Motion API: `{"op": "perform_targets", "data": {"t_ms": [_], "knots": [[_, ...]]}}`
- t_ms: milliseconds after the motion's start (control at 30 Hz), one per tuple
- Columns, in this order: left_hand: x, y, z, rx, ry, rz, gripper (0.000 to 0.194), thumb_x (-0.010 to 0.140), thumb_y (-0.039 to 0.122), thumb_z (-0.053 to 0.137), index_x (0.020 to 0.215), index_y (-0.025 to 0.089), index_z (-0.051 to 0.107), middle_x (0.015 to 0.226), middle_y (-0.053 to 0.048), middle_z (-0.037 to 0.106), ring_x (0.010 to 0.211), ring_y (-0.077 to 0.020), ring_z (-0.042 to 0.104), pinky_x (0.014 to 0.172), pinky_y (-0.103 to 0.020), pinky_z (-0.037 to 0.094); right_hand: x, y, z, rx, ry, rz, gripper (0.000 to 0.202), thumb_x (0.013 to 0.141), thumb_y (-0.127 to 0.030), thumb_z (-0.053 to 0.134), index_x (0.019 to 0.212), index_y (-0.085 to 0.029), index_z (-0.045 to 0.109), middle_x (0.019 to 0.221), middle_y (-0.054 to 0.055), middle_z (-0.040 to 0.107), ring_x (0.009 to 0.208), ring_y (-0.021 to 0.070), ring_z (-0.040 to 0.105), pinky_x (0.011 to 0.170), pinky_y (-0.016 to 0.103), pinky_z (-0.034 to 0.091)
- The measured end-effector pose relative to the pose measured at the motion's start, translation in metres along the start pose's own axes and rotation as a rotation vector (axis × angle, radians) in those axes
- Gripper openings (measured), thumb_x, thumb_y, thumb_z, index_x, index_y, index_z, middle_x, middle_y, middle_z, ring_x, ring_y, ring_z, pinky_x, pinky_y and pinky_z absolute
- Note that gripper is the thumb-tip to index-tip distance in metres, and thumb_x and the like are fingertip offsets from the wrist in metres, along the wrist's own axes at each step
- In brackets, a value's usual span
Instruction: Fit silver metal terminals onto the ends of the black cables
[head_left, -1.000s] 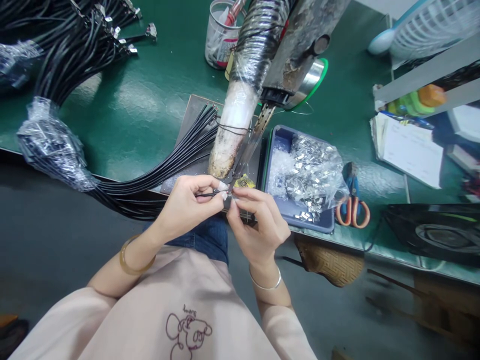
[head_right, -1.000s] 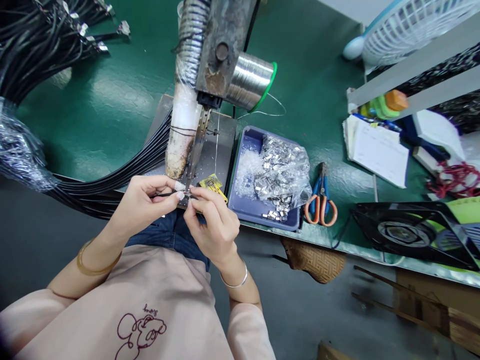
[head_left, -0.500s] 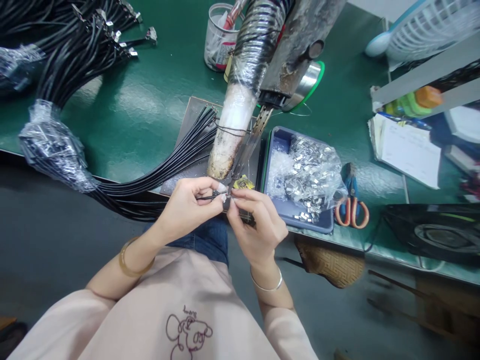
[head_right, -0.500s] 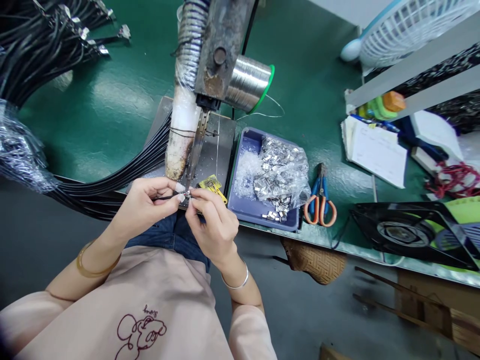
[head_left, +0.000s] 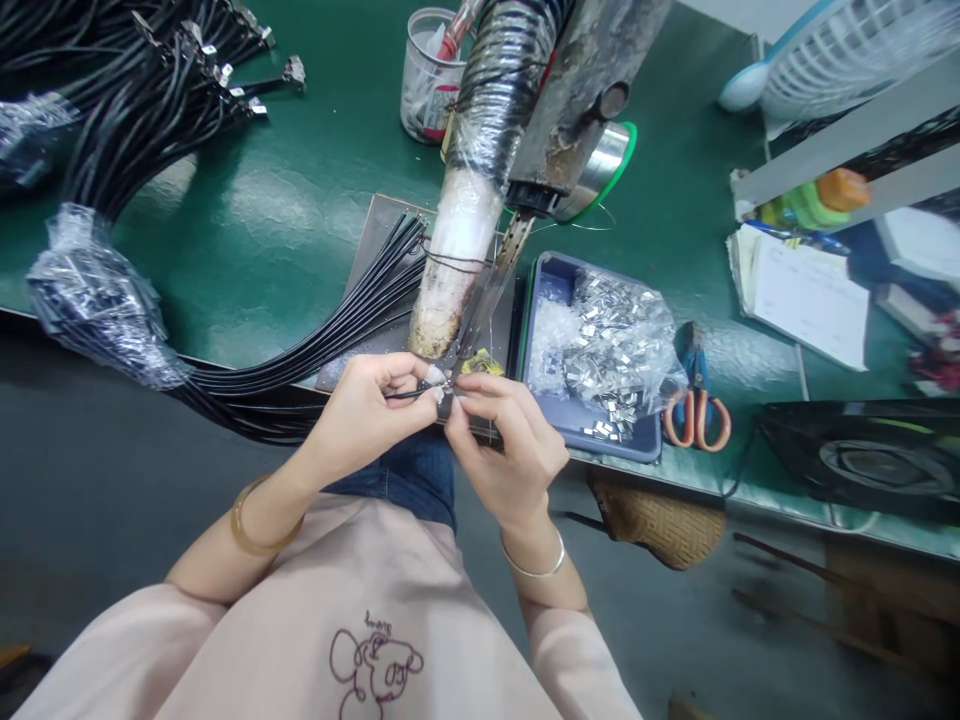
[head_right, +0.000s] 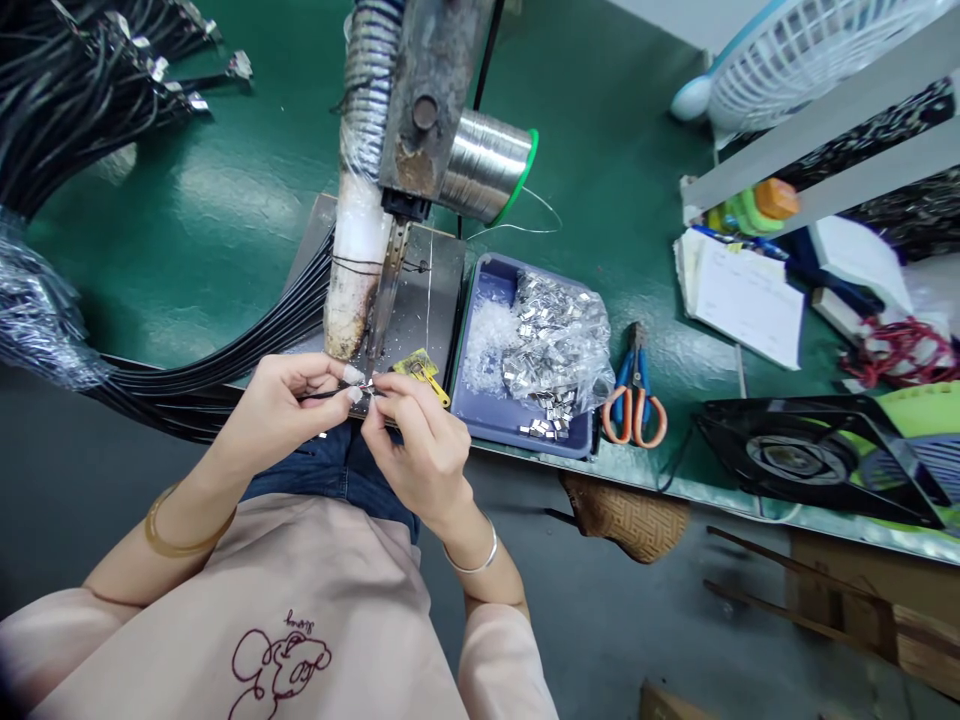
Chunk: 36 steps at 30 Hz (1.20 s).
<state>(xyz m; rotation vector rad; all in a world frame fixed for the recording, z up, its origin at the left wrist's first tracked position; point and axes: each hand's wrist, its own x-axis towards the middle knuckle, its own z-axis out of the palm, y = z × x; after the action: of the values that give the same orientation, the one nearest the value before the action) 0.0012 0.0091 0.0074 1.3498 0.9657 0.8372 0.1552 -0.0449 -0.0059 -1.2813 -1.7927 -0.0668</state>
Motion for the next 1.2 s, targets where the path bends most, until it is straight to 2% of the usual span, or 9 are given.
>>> {"op": "perform_targets", "data": {"t_ms": [567,800,1200], "knots": [[-0.004,-0.0014,0.0034,0.067,0.03,0.119,0.011,0.08,0.019,0.062,0.075,0.011,0.067,0.053,0.01,0.028,0.048,-0.0048,0.022,0.044,-0.018,0.02,-0.0017,-0.0013,-0.0006,-0.037,0.034,0.001,0.021,0.089,-0.004,0.07,0.093,-0.024,0.065,0.094,0.004,0.079,0.085,0.0148,0.077,0.078,0.026,0.064],[-0.0033,-0.0037,0.0021,0.056,-0.006,0.087,0.013,0.081,0.021,0.064,0.073,0.012,0.066,0.055,0.009,0.03,0.05,-0.0053,0.022,0.043,-0.018,0.018,-0.0046,0.0003,0.0001,-0.007,0.026,0.0,0.022,0.088,-0.003,0.069,0.091,-0.023,0.061,0.093,0.004,0.079,0.086,0.0149,0.077,0.077,0.025,0.064],[-0.0046,-0.0024,0.0023,0.071,0.019,0.094,0.009,0.081,0.018,0.062,0.075,0.012,0.068,0.054,0.009,0.03,0.05,-0.0051,0.023,0.044,-0.018,0.02,-0.0016,-0.0024,0.0008,-0.054,0.055,0.002,0.021,0.087,-0.004,0.072,0.092,-0.023,0.065,0.093,0.003,0.079,0.084,0.0144,0.077,0.08,0.024,0.063]]}}
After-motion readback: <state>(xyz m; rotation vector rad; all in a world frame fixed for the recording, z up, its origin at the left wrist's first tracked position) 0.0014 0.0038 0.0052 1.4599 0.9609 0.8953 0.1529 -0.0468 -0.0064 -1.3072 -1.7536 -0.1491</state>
